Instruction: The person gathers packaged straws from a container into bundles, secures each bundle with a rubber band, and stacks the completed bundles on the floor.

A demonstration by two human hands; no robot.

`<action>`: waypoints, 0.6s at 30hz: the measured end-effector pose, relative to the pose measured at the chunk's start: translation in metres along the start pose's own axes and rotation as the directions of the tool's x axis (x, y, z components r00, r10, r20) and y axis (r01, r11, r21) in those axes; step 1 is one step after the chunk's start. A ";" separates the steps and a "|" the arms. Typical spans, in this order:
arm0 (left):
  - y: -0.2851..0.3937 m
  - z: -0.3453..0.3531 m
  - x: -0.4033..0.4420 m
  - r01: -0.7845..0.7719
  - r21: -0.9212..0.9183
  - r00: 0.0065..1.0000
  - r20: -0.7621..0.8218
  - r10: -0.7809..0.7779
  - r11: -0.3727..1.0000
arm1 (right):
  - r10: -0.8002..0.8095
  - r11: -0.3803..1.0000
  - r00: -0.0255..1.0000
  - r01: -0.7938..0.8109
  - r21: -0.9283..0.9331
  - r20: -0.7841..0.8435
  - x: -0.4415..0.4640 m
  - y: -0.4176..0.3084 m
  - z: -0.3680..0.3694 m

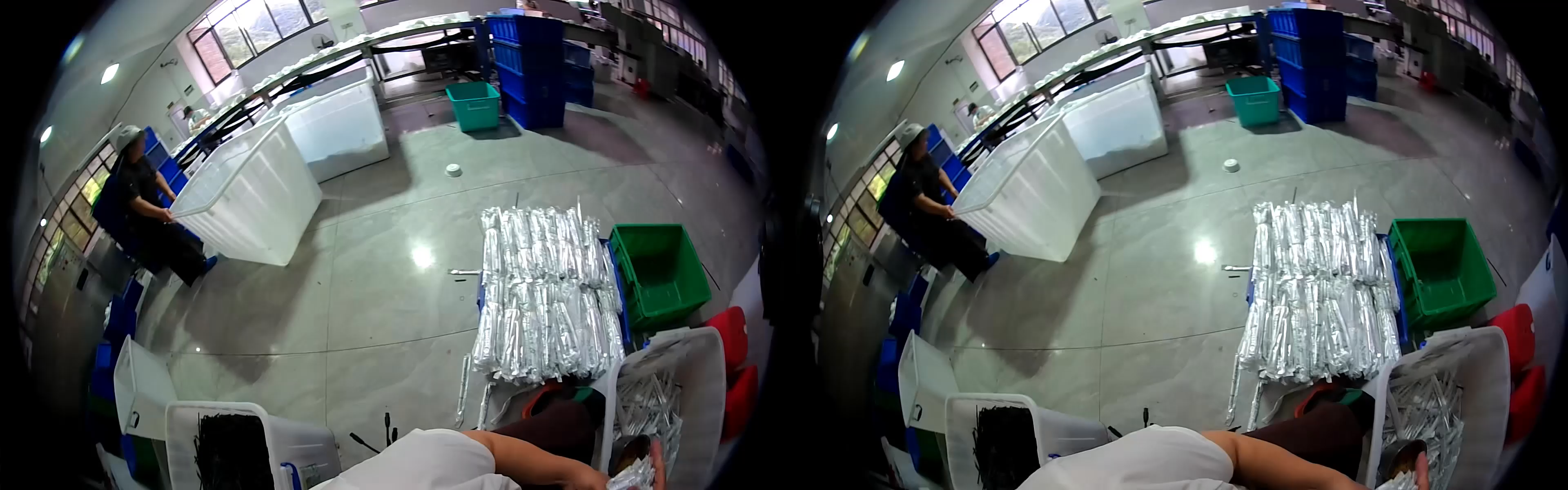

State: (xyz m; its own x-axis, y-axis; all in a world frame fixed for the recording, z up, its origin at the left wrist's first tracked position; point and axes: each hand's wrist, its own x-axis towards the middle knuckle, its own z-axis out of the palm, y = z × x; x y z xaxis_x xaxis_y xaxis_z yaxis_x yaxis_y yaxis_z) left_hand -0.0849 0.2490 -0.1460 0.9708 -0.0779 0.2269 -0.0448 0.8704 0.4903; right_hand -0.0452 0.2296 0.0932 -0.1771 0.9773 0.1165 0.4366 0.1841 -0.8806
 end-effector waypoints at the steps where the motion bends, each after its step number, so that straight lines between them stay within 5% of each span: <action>1: 0.000 0.005 -0.001 0.022 0.107 0.999 -0.032 -0.019 0.994 | 0.048 0.964 0.961 0.026 -0.264 0.273 0.000 -0.001 -0.003; 2: 0.000 0.009 0.002 0.041 0.197 0.998 -0.053 -0.031 0.980 | 0.186 0.860 0.844 0.108 -0.498 0.504 0.001 0.001 -0.009; 3: -0.003 0.013 0.002 0.043 0.181 0.999 -0.040 -0.037 0.983 | 0.206 0.859 0.842 0.088 -0.504 0.499 0.004 0.007 -0.010; 4: 0.001 0.027 -0.005 -0.034 0.166 0.993 -0.109 0.052 0.986 | -0.054 0.894 0.902 0.234 -0.382 0.428 0.013 0.005 -0.001; 5: 0.005 0.042 -0.012 -0.106 0.151 0.977 -0.165 0.131 0.983 | -0.296 0.875 0.903 0.387 -0.291 0.310 0.015 0.008 0.005; 7: 0.020 0.074 -0.023 -0.170 0.072 0.967 -0.180 0.180 0.983 | -0.049 0.977 0.998 0.058 -0.206 0.049 -0.008 0.041 -0.008; 9: 0.040 0.095 -0.037 -0.105 -0.076 0.993 -0.064 0.100 0.992 | -0.026 0.973 0.967 0.083 0.216 -0.252 -0.013 0.052 0.008; 10: 0.043 0.099 -0.041 -0.136 -0.037 0.979 -0.161 0.128 0.990 | 0.050 0.903 0.930 0.113 0.414 -0.363 -0.010 0.047 0.022; 11: 0.044 0.098 -0.044 -0.171 0.013 0.947 -0.275 0.168 0.985 | 0.230 0.775 0.908 0.046 0.631 -0.349 -0.009 0.046 0.034; 14: 0.024 0.091 -0.072 -0.089 0.300 0.905 -0.375 0.203 0.950 | 0.493 0.534 0.855 -0.150 0.832 -0.162 -0.028 0.088 0.062; 17: -0.007 0.091 -0.108 -0.109 0.519 0.844 -0.403 0.355 0.848 | 0.540 0.239 0.829 -0.320 0.917 0.149 -0.043 0.113 0.089; 18: -0.002 0.101 -0.114 -0.082 0.430 0.738 -0.580 0.344 0.899 | 0.579 0.319 0.807 -0.358 0.877 0.119 -0.032 0.101 0.096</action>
State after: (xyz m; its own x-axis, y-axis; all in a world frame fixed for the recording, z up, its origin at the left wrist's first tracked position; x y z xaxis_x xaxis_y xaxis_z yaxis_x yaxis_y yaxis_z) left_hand -0.2192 0.2065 -0.0879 0.8377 0.5244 -0.1522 -0.2208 0.5802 0.7840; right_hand -0.0801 0.2065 -0.0441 0.0047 0.8826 -0.4701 -0.5711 -0.3836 -0.7258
